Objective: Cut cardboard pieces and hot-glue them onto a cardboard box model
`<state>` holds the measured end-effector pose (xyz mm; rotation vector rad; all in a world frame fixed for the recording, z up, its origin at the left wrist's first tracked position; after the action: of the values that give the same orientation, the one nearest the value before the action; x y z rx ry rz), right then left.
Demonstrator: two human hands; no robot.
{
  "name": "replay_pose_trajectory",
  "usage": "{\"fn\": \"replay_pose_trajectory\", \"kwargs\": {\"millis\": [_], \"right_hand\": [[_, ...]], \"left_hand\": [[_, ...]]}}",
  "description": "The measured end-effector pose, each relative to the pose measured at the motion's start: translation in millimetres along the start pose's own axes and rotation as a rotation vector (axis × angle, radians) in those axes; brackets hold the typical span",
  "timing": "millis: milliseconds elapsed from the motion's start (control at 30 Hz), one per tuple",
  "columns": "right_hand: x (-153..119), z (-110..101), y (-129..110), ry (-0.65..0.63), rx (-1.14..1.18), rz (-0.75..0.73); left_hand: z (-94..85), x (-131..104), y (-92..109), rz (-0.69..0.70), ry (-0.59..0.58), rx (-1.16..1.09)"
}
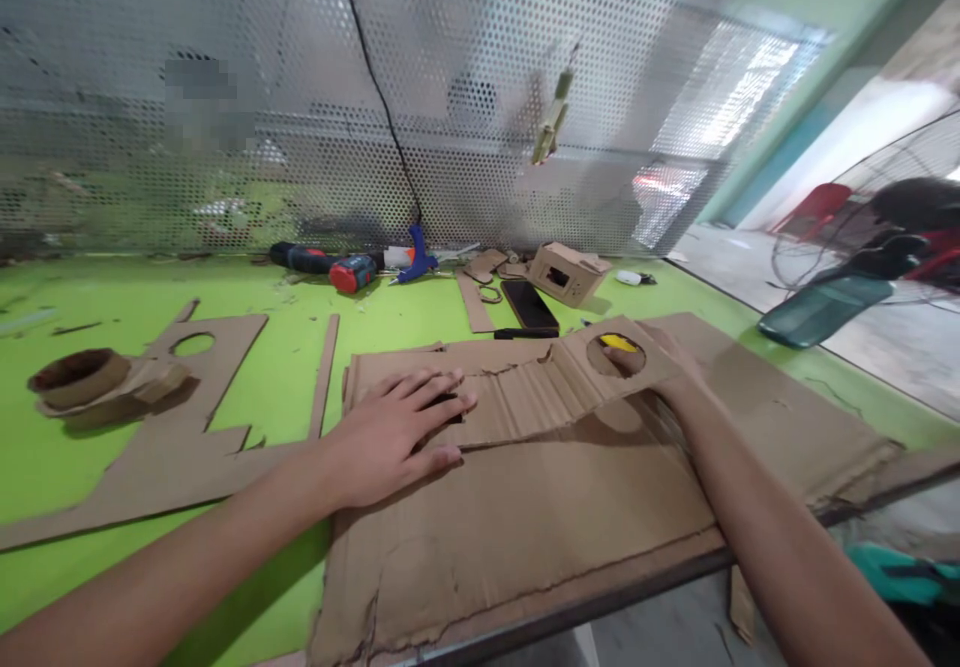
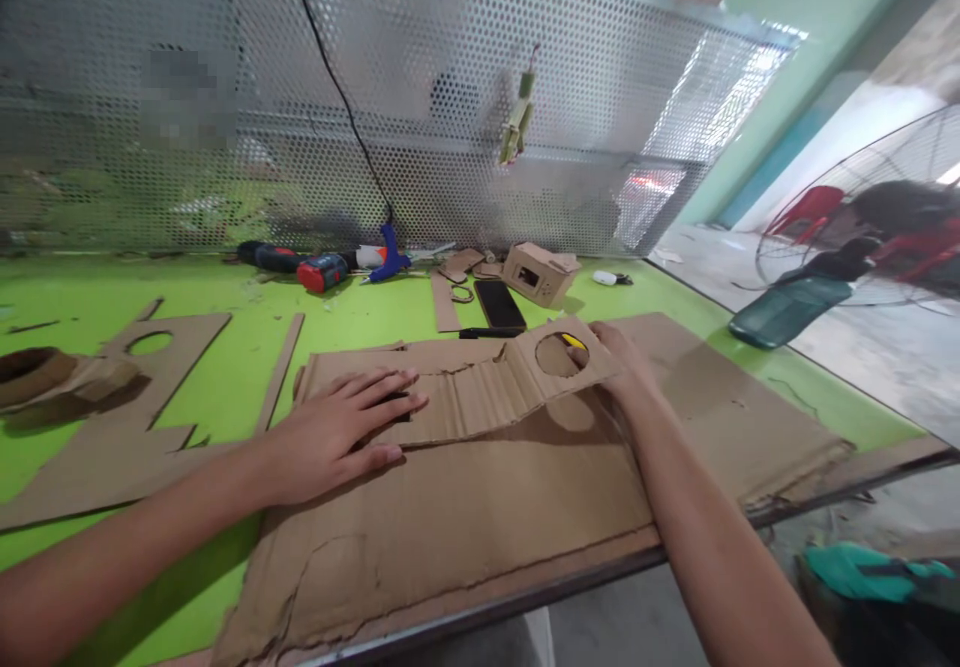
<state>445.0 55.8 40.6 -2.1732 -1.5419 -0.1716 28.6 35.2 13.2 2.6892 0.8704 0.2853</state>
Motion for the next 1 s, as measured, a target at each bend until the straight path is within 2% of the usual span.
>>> {"fn": "replay_pose_trajectory", "kwargs": {"millis": [67, 133, 200, 267, 333, 400, 433, 500, 567, 600, 633, 700, 833, 1000], "right_hand": [[-1, -3, 1, -0.011, 0.060, 0.035], [4, -16, 2, 0.016, 0.121, 0.089], [13, -42, -4, 0.101, 0.169, 0.120], [23, -75, -28, 0.203, 0.212, 0.081], [30, -107, -76, 0.285, 0.288, -0.063], [28, -115, -141, 0.166, 0.299, -0.228], [24, -112, -177, 0.082, 0.257, -0.324], [7, -92, -245, -0.115, 0.133, -0.543], [-9, -63, -293, -0.262, 0.013, -0.727], [-12, -46, -306, -0.333, -0.033, -0.768], [-11, -29, -311, -0.384, -0.075, -0.769], [0, 0, -306, -0.425, -0.120, -0.727], [29, 28, -254, -0.218, -0.103, -0.545], [14, 38, -186, 0.083, 0.007, -0.435]], "left_hand": [[-0.6, 0, 0, 0.007, 0.003, -0.003], [-0.8, 0, 0, 0.007, -0.002, -0.005], [-0.9, 0, 0, 0.008, -0.007, -0.005], [-1.1, 0, 1, 0.016, -0.004, -0.008], [-1.3, 0, 1, 0.023, 0.007, -0.010], [-0.9, 1, 1, 0.024, 0.017, -0.007], [-0.6, 1, 1, 0.026, 0.022, -0.004], [0.2, 1, 0, 0.034, 0.029, 0.003], [1.2, 1, 0, 0.042, 0.030, 0.005], [1.7, 1, 0, 0.045, 0.029, 0.005], [2.0, 0, 0, 0.048, 0.029, 0.004], [2.0, 0, -1, 0.052, 0.030, 0.003], [1.7, 0, 1, 0.068, 0.033, -0.001], [2.7, 2, 0, 0.050, 0.038, -0.009]]}}
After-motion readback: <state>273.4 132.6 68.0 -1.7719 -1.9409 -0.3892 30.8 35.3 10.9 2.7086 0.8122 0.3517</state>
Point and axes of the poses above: each hand's wrist, its own x-axis towards the middle knuckle, its own z-axis out of the palm, y = z × x, the point moved 8 cm from there along x, towards the middle knuckle, and after that the axes turned 7 degrees about y, right-handed, at the moved point
